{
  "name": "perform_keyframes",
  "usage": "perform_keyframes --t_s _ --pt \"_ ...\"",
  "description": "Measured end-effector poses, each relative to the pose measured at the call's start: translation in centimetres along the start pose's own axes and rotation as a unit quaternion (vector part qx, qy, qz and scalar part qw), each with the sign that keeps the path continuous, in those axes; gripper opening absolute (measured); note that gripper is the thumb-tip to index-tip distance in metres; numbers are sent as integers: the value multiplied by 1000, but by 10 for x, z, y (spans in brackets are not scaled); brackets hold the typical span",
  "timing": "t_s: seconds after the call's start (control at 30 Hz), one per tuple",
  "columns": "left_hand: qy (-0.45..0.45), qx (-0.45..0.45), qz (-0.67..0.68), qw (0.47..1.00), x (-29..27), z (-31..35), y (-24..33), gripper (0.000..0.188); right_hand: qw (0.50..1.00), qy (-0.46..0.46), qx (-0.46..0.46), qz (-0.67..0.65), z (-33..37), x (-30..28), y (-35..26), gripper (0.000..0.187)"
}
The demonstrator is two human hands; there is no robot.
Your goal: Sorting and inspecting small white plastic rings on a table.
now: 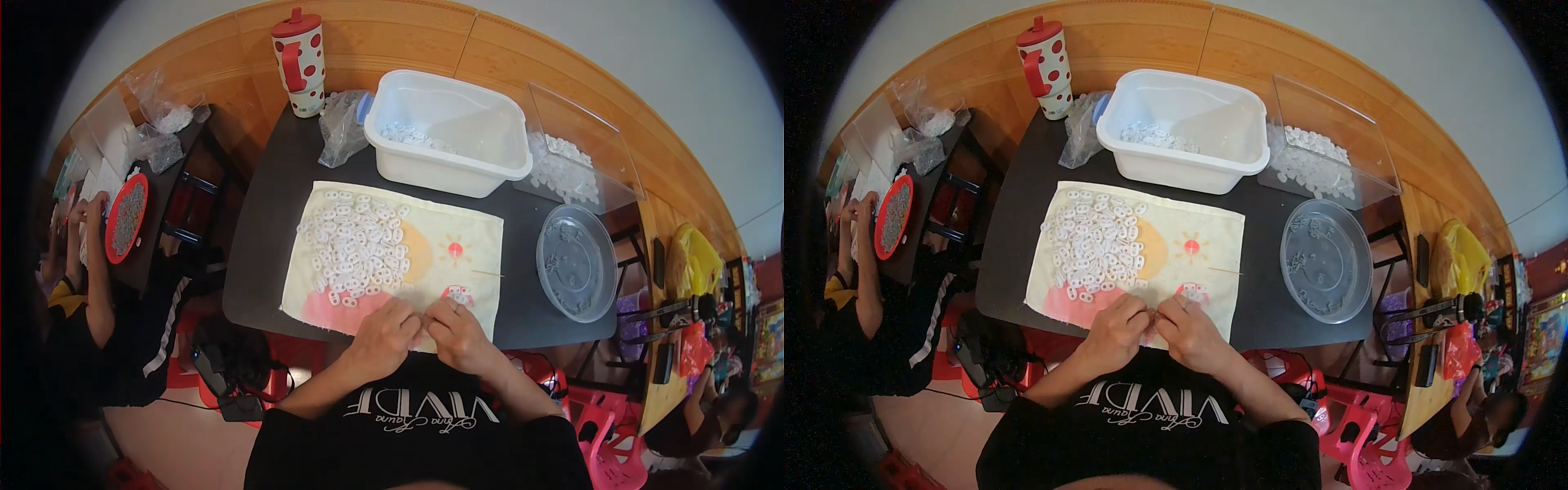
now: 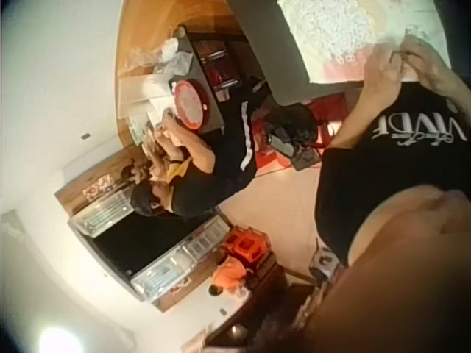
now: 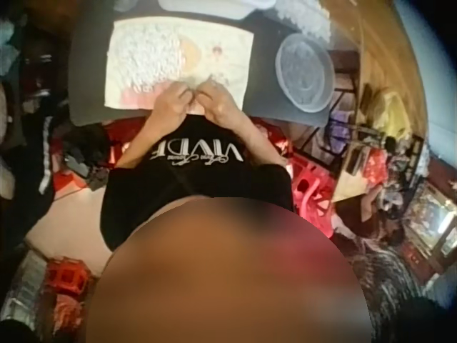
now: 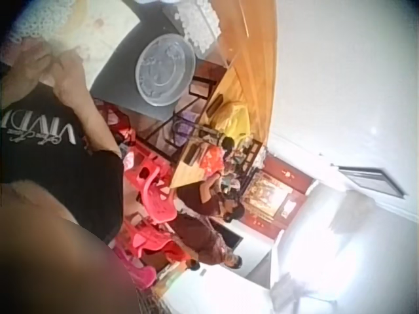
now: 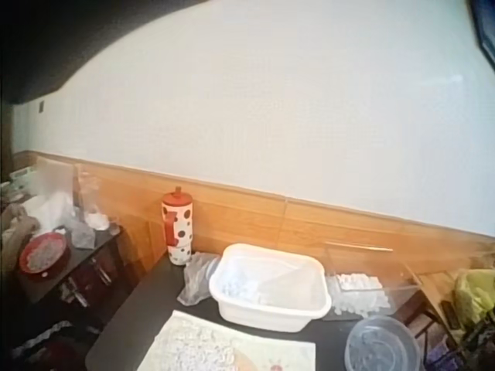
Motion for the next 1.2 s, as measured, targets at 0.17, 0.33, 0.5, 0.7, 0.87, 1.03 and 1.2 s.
perform_keyframes --t_s 0.17,0.33,0.5,0.7,0.87,1.03,1.2 --pt "3 0 81 997 -9 -3 -6 23 999 28 12 -10 0 -3 0 24" --pt "37 -50 95 994 -10 0 -5 32 996 69 27 -45 -2 -51 3 26" --pt "62 -22 72 995 -8 6 -5 28 942 264 108 178 -38 -170 48 13" --pt "85 27 100 991 -8 7 -9 27 900 302 163 268 -56 -223 103 5" --pt "79 45 92 992 -8 9 -7 29 978 40 190 -76 -47 -72 52 17" --pt "76 56 84 992 -11 11 -2 22 997 11 71 28 -51 -11 25 15" --pt "94 47 93 990 -12 11 -1 22 995 -1 58 79 -53 -2 25 13"
Point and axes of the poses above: each hand's wrist, its own z-axis away from the middle knuckle, its own x-axis out of the palm, y = z × x, the point moved 2 cm from there along -z, towards the middle knuckle, and after that the axes turned 6 degrees about -y, right-handed, at the moved point
